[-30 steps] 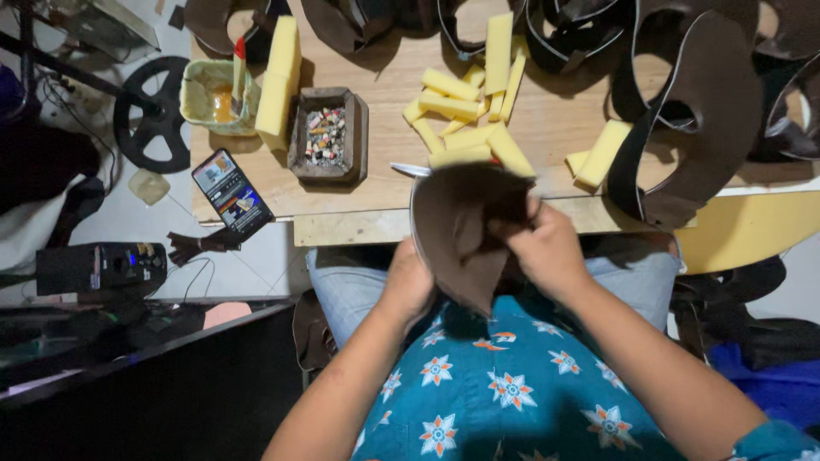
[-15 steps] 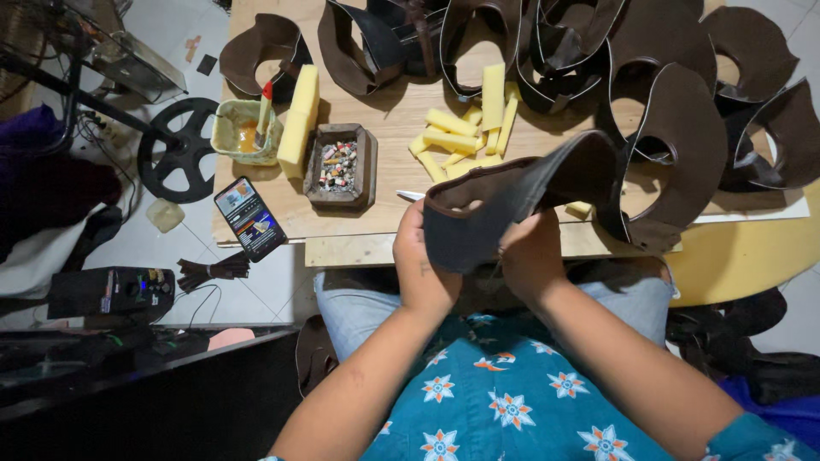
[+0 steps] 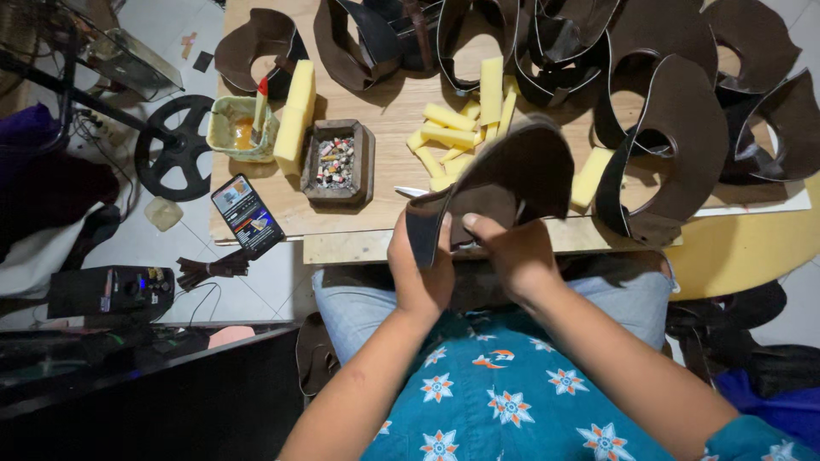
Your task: The person sits at a workbench and trims the edges of brown foam shoe upper components with red-handled scissors, then smooths the cut edges using a metal rod tool. They handle the components one at a time, turning them over to trim different sections, and place finished pieces on the table with a pile of similar components.
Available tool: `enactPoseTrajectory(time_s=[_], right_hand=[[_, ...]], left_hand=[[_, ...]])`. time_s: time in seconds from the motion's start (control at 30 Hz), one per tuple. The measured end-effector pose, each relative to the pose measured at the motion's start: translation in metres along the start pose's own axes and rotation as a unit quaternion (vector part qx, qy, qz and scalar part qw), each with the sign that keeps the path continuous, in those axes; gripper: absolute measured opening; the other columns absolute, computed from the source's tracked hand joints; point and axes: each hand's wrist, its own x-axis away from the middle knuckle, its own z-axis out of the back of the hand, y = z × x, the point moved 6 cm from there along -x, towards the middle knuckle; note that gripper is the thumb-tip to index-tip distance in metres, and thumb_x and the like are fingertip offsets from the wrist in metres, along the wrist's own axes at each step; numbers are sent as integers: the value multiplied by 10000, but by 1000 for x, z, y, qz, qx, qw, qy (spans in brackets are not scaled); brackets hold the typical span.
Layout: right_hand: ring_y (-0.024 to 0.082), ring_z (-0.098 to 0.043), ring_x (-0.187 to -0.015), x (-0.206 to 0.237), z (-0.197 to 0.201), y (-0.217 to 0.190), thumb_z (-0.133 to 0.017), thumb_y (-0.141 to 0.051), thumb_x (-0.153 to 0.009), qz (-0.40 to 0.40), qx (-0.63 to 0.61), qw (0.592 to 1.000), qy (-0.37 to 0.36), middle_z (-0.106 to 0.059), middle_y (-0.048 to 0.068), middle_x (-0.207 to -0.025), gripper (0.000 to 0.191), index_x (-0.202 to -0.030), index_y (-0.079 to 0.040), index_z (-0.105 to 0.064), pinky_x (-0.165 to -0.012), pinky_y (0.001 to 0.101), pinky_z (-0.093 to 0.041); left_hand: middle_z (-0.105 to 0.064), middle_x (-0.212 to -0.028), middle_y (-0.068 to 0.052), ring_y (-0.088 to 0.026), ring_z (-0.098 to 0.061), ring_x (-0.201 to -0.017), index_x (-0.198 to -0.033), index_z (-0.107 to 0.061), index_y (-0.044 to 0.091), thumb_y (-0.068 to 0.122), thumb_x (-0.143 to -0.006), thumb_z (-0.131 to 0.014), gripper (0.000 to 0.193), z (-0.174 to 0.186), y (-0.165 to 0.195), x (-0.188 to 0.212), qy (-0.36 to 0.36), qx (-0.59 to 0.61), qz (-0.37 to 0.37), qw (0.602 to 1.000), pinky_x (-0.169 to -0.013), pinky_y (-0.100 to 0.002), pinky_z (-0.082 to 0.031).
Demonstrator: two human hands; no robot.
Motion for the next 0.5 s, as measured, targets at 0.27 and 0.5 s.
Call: enactPoseTrajectory(time_s=[0.27, 0.5], right_hand=[[151, -722, -842, -3, 7, -5, -729, -101, -858, -49, -3, 999, 22, -759, 73, -990, 271, -1108, 1, -709, -741, 310, -596], [147, -695, -868, 6, -5, -5, -774, -99, -822, 38, 40, 998, 16, -738, 80, -1010, 345, -1131, 17, -672, -751, 311, -578]], left_hand=[[-681, -1060, -95, -152, -677, -896, -1306, -546, -1, 180, -1011, -588, 349, 1, -20, 13, -51, 99, 136, 984, -759, -297, -592], [-714, -949, -94, -159, -677, -765, -1173, -627, -37, 146, -1010, -596, 247, 6, -25, 22, -4, 118, 168, 979, -688, -311, -578]])
